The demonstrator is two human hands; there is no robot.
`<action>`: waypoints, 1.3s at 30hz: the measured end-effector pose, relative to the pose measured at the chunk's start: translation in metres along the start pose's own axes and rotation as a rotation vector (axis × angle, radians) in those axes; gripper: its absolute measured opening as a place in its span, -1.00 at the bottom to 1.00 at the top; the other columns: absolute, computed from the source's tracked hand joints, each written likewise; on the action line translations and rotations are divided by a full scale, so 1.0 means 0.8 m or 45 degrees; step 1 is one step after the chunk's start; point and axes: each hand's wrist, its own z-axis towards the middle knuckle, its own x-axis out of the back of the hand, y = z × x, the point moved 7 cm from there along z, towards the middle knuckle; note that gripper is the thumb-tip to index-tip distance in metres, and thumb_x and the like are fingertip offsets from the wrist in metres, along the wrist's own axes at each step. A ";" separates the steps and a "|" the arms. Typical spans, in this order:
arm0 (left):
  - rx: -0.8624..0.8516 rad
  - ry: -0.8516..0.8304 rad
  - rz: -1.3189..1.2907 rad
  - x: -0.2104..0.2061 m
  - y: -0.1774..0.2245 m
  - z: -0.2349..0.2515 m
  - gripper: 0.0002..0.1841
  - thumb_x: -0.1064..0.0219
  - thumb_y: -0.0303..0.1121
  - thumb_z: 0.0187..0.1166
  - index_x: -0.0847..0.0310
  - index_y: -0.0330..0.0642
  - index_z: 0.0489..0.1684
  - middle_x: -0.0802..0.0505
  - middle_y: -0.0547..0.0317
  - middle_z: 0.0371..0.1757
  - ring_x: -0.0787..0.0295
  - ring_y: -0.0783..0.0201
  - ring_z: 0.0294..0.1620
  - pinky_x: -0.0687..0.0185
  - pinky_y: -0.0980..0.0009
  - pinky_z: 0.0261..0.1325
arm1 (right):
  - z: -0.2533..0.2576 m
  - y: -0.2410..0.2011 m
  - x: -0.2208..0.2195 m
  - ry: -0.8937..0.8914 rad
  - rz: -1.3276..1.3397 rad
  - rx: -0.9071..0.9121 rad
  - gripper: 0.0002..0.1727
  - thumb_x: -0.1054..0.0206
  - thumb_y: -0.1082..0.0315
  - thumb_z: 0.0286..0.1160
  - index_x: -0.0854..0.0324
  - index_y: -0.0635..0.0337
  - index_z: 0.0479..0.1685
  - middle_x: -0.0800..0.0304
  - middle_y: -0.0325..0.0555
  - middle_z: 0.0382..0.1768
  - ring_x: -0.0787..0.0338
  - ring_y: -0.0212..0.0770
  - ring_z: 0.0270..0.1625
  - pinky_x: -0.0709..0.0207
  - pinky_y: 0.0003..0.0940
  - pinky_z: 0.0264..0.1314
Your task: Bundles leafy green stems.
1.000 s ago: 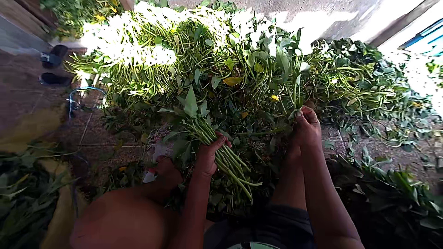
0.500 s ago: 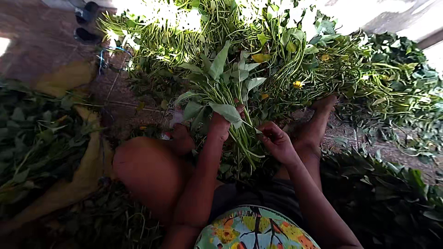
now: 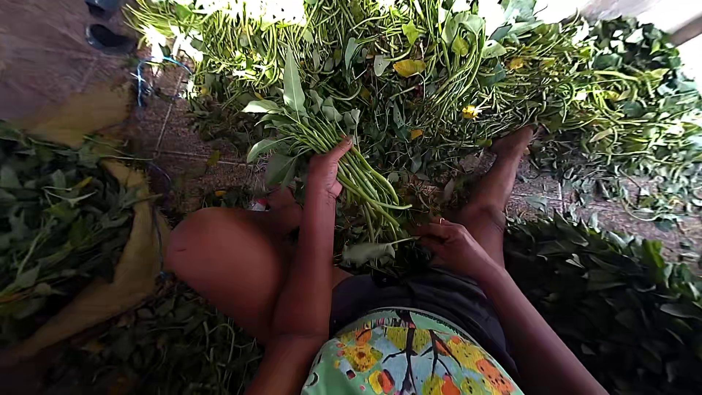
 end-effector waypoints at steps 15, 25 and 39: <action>0.082 -0.184 -0.078 -0.016 -0.011 -0.032 -0.86 -0.38 -0.38 0.63 -0.64 -0.01 0.04 -0.85 0.21 -0.16 -0.84 0.30 -0.22 -0.83 0.33 -0.08 | 0.103 -0.037 -0.008 -0.489 0.451 -0.285 -0.65 -0.13 0.13 0.81 -0.58 0.22 0.20 -0.73 -0.21 -0.11 -0.69 -0.47 -0.07 -0.57 -0.41 0.14; 0.014 -0.082 -0.335 0.012 -0.009 0.012 -0.86 -0.21 -0.55 0.71 -0.51 -0.10 0.05 -0.79 0.18 -0.25 -0.83 0.27 -0.25 -0.84 0.29 -0.08 | 0.043 -0.042 0.017 -0.274 0.019 -0.282 -0.65 0.07 0.21 0.81 -0.53 0.30 -0.01 -0.48 -0.14 -0.35 -0.52 -0.30 -0.31 -0.46 -0.31 -0.16; -0.084 -0.102 -0.311 0.023 0.012 0.016 -0.77 -0.17 -0.58 0.69 -0.50 -0.08 0.18 -0.78 0.22 -0.30 -0.82 0.28 -0.31 -0.85 0.23 -0.03 | -0.001 -0.031 0.008 -0.209 -0.295 -0.561 -0.56 0.15 0.27 0.88 -0.56 0.48 0.08 -0.68 0.30 -0.13 -0.75 0.21 -0.03 -0.56 0.13 0.11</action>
